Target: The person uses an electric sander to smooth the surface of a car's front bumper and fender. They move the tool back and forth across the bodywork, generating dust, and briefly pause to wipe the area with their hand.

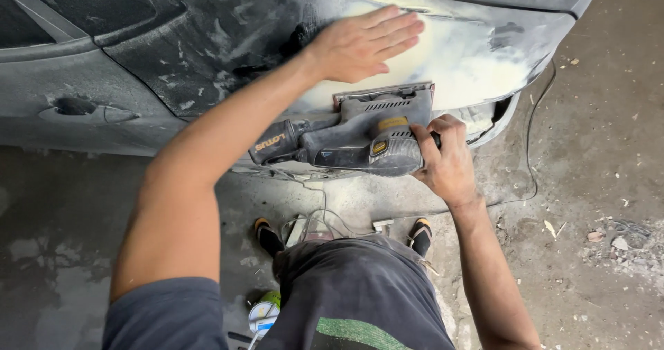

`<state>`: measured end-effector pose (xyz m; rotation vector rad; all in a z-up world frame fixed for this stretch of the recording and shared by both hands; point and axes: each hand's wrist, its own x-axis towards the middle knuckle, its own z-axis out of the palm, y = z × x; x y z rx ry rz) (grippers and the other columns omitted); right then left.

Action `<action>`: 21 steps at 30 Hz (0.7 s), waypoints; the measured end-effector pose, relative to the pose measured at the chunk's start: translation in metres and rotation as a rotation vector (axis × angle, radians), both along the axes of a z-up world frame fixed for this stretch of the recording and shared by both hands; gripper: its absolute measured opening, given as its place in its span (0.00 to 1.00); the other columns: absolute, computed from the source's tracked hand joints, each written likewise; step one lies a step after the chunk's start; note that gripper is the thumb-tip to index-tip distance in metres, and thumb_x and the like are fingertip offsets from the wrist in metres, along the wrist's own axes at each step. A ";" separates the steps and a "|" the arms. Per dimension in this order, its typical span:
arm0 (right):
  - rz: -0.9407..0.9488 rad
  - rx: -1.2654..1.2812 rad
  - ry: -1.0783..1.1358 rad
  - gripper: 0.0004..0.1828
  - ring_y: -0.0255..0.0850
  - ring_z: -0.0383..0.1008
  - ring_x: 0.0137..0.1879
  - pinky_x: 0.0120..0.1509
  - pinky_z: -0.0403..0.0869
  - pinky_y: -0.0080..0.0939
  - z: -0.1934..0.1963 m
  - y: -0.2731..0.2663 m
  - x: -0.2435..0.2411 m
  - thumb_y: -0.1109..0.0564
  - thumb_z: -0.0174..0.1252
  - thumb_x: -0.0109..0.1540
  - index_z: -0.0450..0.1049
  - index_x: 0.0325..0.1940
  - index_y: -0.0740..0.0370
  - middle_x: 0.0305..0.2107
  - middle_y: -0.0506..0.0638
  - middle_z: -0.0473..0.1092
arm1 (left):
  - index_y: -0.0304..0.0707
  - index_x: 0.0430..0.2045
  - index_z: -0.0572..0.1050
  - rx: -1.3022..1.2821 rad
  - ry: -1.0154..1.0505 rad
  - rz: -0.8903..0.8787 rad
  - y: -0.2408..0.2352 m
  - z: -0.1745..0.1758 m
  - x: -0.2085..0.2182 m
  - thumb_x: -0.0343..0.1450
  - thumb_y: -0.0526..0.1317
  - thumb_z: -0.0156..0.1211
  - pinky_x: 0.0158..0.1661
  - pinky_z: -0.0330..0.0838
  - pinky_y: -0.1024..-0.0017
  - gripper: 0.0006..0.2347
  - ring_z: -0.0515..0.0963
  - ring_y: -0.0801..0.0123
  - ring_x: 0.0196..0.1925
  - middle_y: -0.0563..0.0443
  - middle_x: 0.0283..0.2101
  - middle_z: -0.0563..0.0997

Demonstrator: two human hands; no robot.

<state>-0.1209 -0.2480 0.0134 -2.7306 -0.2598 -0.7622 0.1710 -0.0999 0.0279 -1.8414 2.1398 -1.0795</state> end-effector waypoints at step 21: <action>-0.005 -0.024 0.001 0.44 0.59 0.63 0.60 0.60 0.71 0.56 0.000 0.000 0.001 0.62 0.72 0.39 0.71 0.60 0.64 0.49 0.59 0.61 | 0.30 0.75 0.61 -0.031 -0.122 0.094 0.088 0.009 0.002 0.80 0.55 0.55 0.80 0.35 0.59 0.32 0.46 0.55 0.82 0.41 0.80 0.54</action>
